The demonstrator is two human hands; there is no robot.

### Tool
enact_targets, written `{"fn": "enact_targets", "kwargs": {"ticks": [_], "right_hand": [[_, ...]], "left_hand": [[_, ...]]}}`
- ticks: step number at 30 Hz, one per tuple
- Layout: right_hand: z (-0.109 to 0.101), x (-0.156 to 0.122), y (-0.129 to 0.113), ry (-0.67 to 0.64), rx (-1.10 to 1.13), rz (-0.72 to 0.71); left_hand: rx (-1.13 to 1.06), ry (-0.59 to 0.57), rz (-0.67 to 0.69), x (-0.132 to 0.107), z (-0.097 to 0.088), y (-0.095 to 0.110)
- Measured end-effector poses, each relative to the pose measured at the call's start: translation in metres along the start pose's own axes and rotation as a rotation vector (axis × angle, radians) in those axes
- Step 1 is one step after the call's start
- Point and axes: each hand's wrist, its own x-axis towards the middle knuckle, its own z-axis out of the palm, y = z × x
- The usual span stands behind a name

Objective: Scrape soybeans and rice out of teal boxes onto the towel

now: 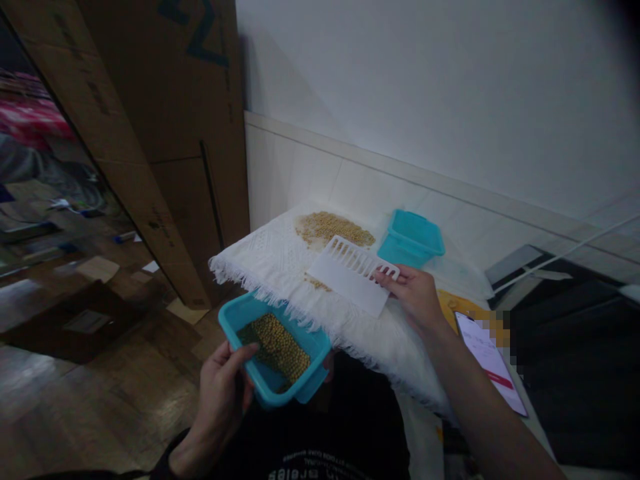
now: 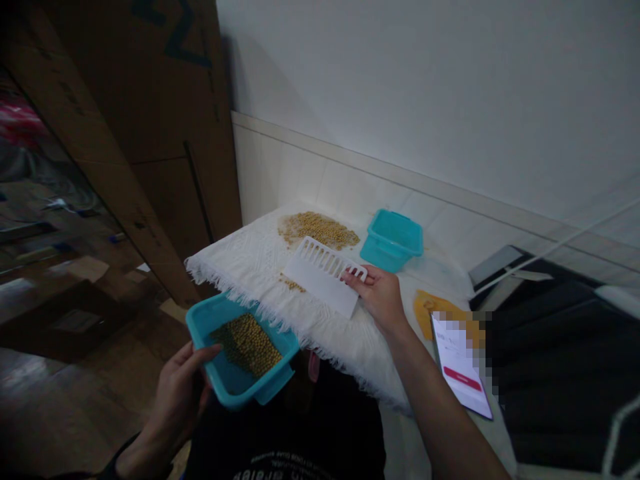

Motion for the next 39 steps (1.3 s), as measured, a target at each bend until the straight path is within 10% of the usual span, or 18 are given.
{"fn": "enact_targets", "kwargs": {"ticks": [39], "right_hand": [[0.026, 0.018, -0.013, -0.179, -0.026, -0.050]], "left_hand": [[-0.016, 0.030, 0.001, -0.003, 0.007, 0.009]]}}
